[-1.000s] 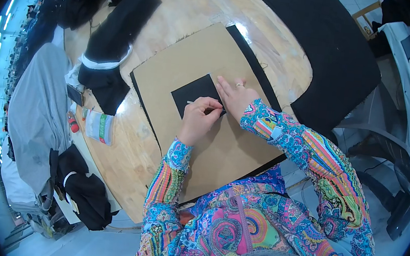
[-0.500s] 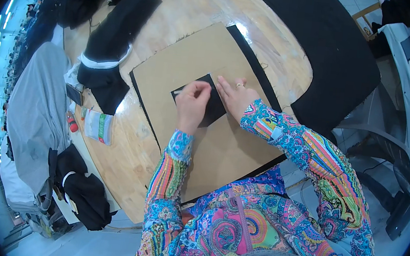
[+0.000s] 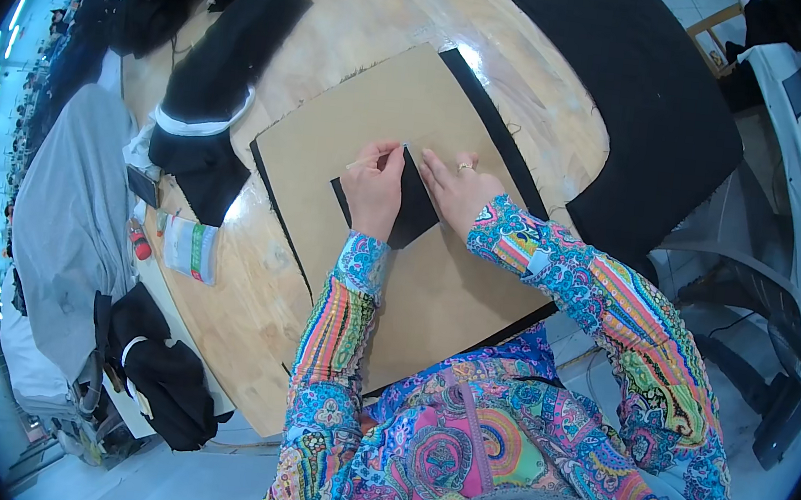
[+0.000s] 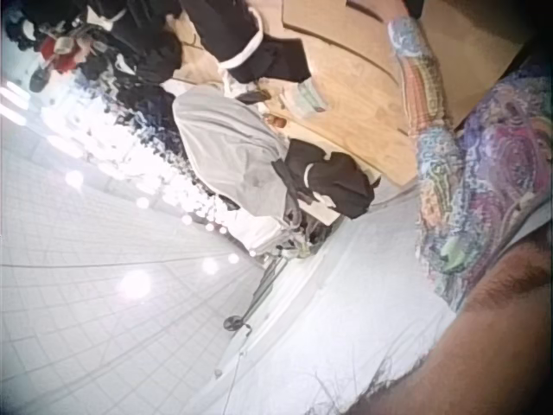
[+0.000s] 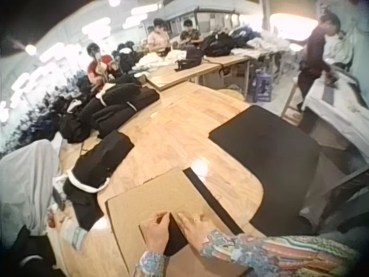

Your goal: The person uses a cardboard template to mark shapes onto black fabric. They place the template on the fabric, trace the outline with a white marking tool, and then remove the template to reveal the marked shape. This process is repeated multiple times on different sections of the fabric.

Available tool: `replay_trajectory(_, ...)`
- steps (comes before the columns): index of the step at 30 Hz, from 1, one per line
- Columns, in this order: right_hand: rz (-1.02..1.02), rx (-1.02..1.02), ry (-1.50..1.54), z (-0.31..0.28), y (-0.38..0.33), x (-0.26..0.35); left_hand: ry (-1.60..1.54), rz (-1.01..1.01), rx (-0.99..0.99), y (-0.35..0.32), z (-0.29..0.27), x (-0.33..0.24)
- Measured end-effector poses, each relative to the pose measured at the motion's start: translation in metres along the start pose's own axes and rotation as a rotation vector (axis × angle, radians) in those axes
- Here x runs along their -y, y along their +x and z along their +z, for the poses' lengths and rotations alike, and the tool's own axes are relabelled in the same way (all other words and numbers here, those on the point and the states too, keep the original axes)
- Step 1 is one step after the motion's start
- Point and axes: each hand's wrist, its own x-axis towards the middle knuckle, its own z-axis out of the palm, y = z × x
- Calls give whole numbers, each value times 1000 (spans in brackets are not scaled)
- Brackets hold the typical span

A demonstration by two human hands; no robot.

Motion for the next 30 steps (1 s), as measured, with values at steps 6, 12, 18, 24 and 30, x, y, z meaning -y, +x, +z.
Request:
replay_trajectory(6,1,27,15,-4,1,1,103,152,-28,-4,2,2)
replay_trajectory(12,-17,78,-12,-6,1,-1,200,353,64,-34,-7,-11)
replay_trajectory(18,-20,103,-37,-8,0,-2,152,407,193,-74,-18,-18)
replay_trajectory(24,-27,116,-39,-10,0,-3,136,269,197,-79,-25,-21)
replay_trajectory(30,-41,50,-34,-7,1,-3,-57,-60,-58,-13,-10,1)
